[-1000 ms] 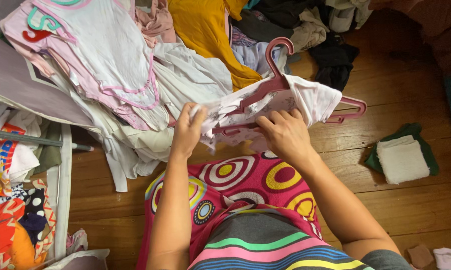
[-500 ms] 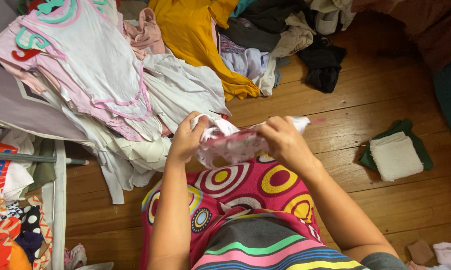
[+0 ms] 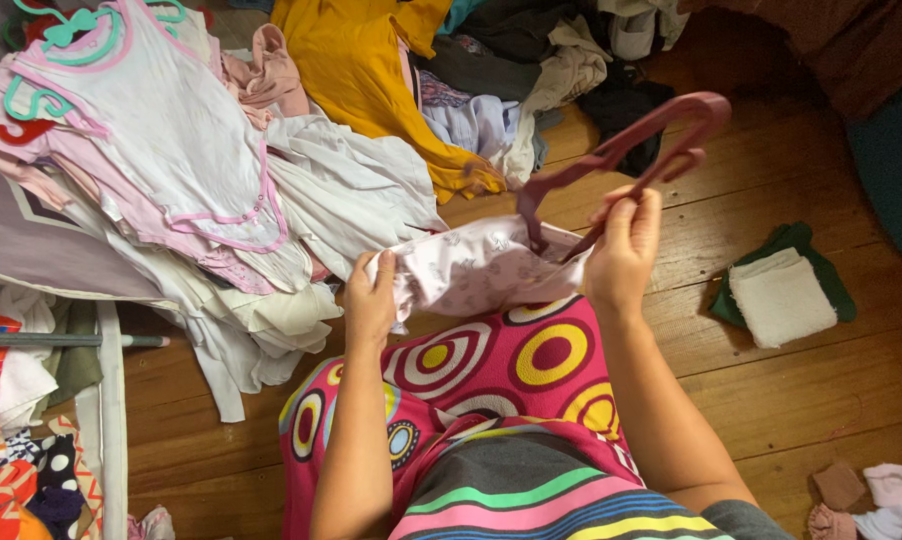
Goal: The person sorts through a pile of clothes, picks up baby socks and garments, and folds them by hand while sitting on the floor.
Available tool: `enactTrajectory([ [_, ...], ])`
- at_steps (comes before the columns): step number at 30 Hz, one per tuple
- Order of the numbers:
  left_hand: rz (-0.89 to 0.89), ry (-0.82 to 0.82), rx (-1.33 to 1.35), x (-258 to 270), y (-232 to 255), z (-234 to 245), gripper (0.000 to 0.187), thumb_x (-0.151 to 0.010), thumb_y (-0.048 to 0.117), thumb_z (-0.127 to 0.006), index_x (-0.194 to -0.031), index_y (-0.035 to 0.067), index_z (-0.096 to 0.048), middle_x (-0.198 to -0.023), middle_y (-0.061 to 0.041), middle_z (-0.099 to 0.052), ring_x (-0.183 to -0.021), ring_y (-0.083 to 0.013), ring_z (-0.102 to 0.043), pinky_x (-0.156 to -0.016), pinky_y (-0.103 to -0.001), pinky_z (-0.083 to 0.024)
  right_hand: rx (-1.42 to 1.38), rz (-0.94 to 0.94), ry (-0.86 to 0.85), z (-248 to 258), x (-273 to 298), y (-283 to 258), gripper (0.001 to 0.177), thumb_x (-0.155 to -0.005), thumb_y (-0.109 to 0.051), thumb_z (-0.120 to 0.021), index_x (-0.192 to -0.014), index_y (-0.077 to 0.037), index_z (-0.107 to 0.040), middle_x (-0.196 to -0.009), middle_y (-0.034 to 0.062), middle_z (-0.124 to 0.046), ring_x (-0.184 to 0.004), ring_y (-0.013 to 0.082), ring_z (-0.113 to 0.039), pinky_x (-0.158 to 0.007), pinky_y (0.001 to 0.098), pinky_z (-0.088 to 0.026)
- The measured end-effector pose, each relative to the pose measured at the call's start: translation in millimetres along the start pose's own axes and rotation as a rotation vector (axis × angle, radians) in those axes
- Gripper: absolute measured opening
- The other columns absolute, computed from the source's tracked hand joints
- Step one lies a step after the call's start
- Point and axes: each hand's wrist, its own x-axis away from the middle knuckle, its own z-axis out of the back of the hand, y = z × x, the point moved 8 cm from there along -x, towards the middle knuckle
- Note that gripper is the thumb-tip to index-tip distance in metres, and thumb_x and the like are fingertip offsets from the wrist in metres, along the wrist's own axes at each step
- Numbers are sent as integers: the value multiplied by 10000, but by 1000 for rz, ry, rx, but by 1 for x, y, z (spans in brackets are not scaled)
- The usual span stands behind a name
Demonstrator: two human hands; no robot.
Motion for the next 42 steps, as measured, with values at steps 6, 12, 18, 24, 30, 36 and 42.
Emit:
enactTrajectory([
  [6,-503,-496,-248,35,18,-79,411,-923,380,-756,-1107,16,-708,-963,-130,-756,-875,-184,-713,-754,-334,-539,-547,-141,256,38,-2,32,236,-1136,-255,-363,-984,-123,-487,-819,-6,-469,-755,134,-445,-776,327,-433],
  [12,26,-54,339,-45,-55,-13,336,-1056,346,-583,-1206,46,-602,-1081,-119,-692,-930,-205,-686,-803,-350,-553,-620,-46,359,91,-7,35,269,-1160,-292,-360,-985,-120,-469,-802,-5,-443,-705,135,-398,-694,322,-389],
  [18,31,72,559,-54,-41,9,292,-1035,287,-597,-1240,79,-599,-1104,-61,-646,-978,-164,-638,-856,-343,-548,-777,-96,531,102,-9,27,504,-1087,-515,-348,-846,-114,-536,-608,-21,-359,-512,120,-304,-491,291,-281],
  [24,-334,-550,-293,44,33,-122,570,-846,417,-727,-1295,94,-589,-1030,-153,-691,-925,-274,-680,-806,-413,-545,-563,-155,186,18,14,-12,479,-1137,-518,-372,-945,-108,-527,-637,-43,-306,-531,110,-256,-510,289,-236],
  [30,-214,-337,-269,22,-3,-137,359,-1042,394,-560,-1031,54,-676,-864,-173,-722,-765,-255,-706,-709,-412,-526,-509,-110,-90,-30,30,-43,430,-1091,-529,-396,-1031,-120,-514,-637,-44,-285,-509,92,-235,-493,288,-220],
  [36,-100,-468,-2,5,-66,-146,386,-1061,369,-512,-1025,41,-713,-929,-132,-755,-811,-181,-663,-747,-350,-541,-551,211,38,3,22,-80,476,-1162,-540,-361,-1025,-110,-512,-631,-24,-276,-484,83,-198,-471,274,-195],
  [42,-208,-614,37,38,13,-150,345,-1045,313,-575,-1276,65,-636,-1015,-78,-684,-877,-165,-622,-777,-332,-521,-469,34,-120,-9,18,-69,463,-1138,-552,-369,-1090,-119,-526,-594,-45,-243,-465,66,-168,-458,267,-186],
])
